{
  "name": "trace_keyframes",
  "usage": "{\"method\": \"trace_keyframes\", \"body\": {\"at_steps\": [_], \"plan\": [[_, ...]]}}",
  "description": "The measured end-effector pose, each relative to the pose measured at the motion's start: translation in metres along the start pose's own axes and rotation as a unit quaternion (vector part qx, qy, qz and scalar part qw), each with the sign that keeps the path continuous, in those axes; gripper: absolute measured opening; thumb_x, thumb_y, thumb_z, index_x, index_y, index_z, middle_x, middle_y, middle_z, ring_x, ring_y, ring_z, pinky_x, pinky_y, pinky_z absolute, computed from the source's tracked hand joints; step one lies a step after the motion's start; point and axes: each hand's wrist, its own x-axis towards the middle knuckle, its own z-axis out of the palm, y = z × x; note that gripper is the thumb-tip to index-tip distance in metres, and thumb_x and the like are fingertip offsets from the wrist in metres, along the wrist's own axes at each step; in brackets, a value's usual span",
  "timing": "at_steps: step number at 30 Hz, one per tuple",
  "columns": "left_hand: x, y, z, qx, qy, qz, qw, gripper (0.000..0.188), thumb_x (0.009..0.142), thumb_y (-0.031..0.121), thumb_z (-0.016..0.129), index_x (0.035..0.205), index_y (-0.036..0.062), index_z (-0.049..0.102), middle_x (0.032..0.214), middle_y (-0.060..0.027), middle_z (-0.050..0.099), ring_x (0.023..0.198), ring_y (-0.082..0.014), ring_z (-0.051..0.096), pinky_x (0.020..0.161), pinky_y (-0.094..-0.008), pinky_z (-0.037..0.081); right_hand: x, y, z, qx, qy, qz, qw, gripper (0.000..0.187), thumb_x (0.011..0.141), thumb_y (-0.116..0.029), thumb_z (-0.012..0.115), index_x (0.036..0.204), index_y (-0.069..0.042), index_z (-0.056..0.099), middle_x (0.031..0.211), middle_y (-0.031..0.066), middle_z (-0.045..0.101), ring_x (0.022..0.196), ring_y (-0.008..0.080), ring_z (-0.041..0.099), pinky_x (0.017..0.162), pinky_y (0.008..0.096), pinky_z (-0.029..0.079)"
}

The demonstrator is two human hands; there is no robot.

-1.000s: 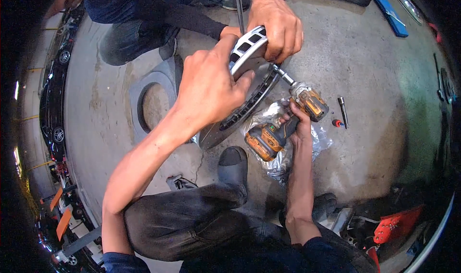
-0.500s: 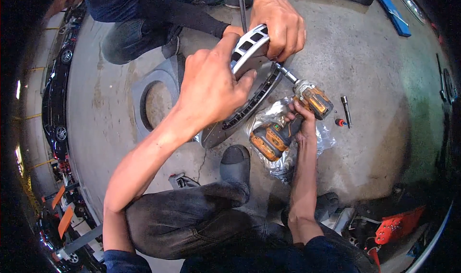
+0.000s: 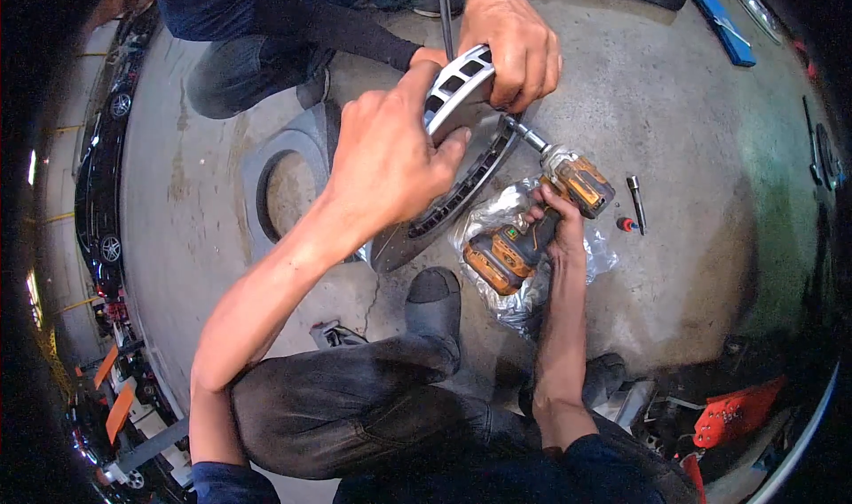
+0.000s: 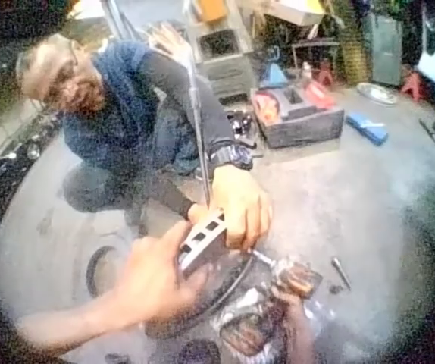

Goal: Assembling a multi-piece brake rotor by applying threadlocker and tightening bolts.

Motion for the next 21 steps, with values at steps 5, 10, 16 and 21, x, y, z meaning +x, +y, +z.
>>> {"method": "trace_keyframes", "body": {"at_steps": [5, 10, 16, 21], "plan": [[-0.001, 0.003, -0.003, -0.013, -0.029, -0.004, 0.999, 0.048, 0.077, 0.014, 0.071, 0.117, 0.0053, 0.048, 0.08, -0.024, 0.067, 0.075, -0.0442, 0.066, 0.068, -0.0512, 0.053, 0.001, -0.001, -0.002, -0.003, 0.002, 0.008, 1.0, 0.023, 0.085, -0.014, 0.071, 0.103, -0.004, 0.061, 0.082, 0.0035, 0.059, 0.062, 0.0147, 0.056, 0.058, 0.0308, 0.051], [-0.002, 0.0, -0.004, 0.013, -0.007, 0.025, 1.0, 0.048, 0.077, 0.014, 0.071, 0.118, 0.0055, 0.047, 0.08, -0.0242, 0.067, 0.076, -0.0446, 0.066, 0.068, -0.0515, 0.053, -0.003, -0.002, 0.007, -0.014, 0.009, 0.0, 1.0, 0.022, 0.086, -0.015, 0.07, 0.104, -0.004, 0.062, 0.086, 0.0051, 0.062, 0.064, 0.0145, 0.057, 0.06, 0.03, 0.051], [-0.001, -0.001, 0.001, 0.017, 0.0, 0.03, 0.999, 0.049, 0.076, 0.014, 0.072, 0.118, 0.0054, 0.048, 0.08, -0.0246, 0.067, 0.075, -0.0444, 0.066, 0.068, -0.0513, 0.053, 0.003, 0.002, -0.009, -0.013, -0.013, -0.01, 1.0, 0.023, 0.087, -0.015, 0.069, 0.105, -0.004, 0.062, 0.095, 0.0092, 0.067, 0.064, 0.0141, 0.057, 0.059, 0.0302, 0.051], [-0.001, -0.001, 0.001, -0.006, -0.005, 0.026, 1.0, 0.047, 0.076, 0.015, 0.071, 0.117, 0.0052, 0.05, 0.077, -0.0237, 0.067, 0.075, -0.0435, 0.066, 0.069, -0.0503, 0.054, -0.002, -0.002, 0.0, -0.015, -0.023, -0.01, 1.0, 0.026, 0.087, -0.014, 0.068, 0.109, -0.004, 0.06, 0.096, 0.0099, 0.067, 0.066, 0.0138, 0.056, 0.06, 0.0303, 0.05]]}}
